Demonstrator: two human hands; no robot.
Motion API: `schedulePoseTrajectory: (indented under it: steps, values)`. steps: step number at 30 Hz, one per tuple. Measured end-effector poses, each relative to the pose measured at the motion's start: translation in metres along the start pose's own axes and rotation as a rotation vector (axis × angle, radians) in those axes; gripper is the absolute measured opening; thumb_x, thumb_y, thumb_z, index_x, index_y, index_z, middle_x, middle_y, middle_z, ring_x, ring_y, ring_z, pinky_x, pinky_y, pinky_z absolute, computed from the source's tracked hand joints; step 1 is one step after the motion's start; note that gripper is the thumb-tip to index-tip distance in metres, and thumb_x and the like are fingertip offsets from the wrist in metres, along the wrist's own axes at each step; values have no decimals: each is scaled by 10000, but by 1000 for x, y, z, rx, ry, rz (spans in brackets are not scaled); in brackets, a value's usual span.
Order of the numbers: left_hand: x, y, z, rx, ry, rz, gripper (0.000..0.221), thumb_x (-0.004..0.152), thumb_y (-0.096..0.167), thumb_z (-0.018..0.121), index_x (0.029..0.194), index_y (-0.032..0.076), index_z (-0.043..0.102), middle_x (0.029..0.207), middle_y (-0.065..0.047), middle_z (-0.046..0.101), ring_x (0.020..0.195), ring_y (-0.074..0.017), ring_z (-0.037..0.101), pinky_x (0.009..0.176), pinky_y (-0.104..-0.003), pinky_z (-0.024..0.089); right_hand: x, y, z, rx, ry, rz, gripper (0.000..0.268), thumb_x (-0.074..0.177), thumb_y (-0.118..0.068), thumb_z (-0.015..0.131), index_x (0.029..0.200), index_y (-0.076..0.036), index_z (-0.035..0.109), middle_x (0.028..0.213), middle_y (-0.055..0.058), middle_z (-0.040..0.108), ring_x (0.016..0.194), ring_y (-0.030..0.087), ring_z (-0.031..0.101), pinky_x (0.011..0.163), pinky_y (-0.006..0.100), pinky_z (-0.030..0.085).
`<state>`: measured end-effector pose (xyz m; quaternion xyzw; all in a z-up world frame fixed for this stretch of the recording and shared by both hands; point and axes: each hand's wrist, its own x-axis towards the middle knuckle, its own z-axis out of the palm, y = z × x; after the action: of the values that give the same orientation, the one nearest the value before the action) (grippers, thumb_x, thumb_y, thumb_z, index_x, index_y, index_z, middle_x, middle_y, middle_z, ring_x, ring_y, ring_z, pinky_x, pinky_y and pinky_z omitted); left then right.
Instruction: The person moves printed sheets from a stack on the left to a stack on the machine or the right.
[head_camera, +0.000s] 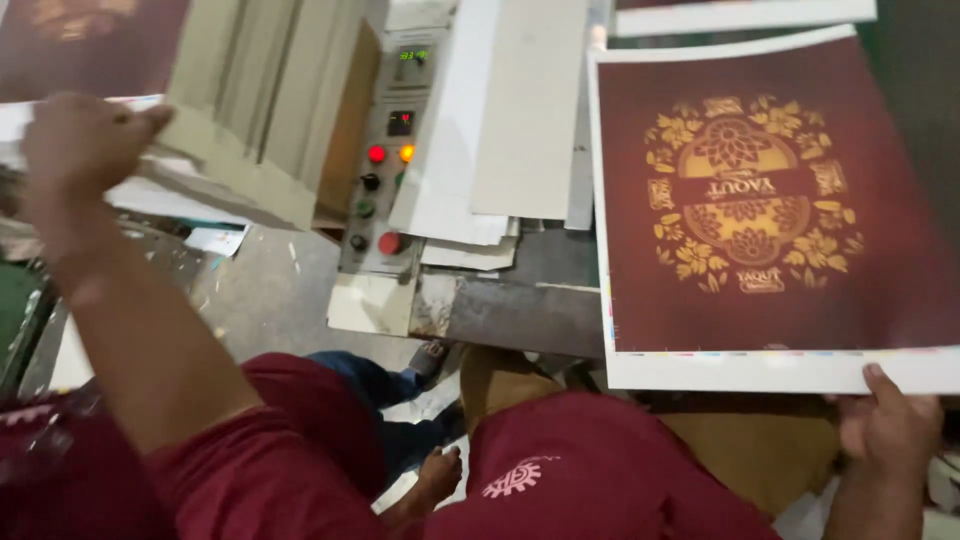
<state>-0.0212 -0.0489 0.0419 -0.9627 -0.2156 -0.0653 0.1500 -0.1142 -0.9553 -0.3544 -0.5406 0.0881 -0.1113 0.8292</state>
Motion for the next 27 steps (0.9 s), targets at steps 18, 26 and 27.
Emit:
schedulePoseTrajectory:
  steps: [18,26,27]
  values:
    - [-1,-16,54,227,565,155,226,999,251,658,871,84,742,754,-132,684,720,-316,694,715,-445,543,154,25,121,-15,-1,97,369,1124,-102,564,1470,-56,442,1170,105,654,921,231,679,677,414,605]
    - [-1,2,34,88,640,18,246,1069,259,712,900,92,779,806,-189,696,710,-399,698,628,-493,559,178,26,130,-32,1,234,593,1083,-134,532,1621,-64,291,1285,184,680,1129,309,725,877,476,639]
    - [10,-3,45,195,664,1,218,1023,209,663,853,108,757,772,-154,703,701,-366,704,614,-469,557,165,31,124,-4,14,228,669,1076,-113,554,1624,-58,174,1304,210,661,1145,328,709,881,470,624]
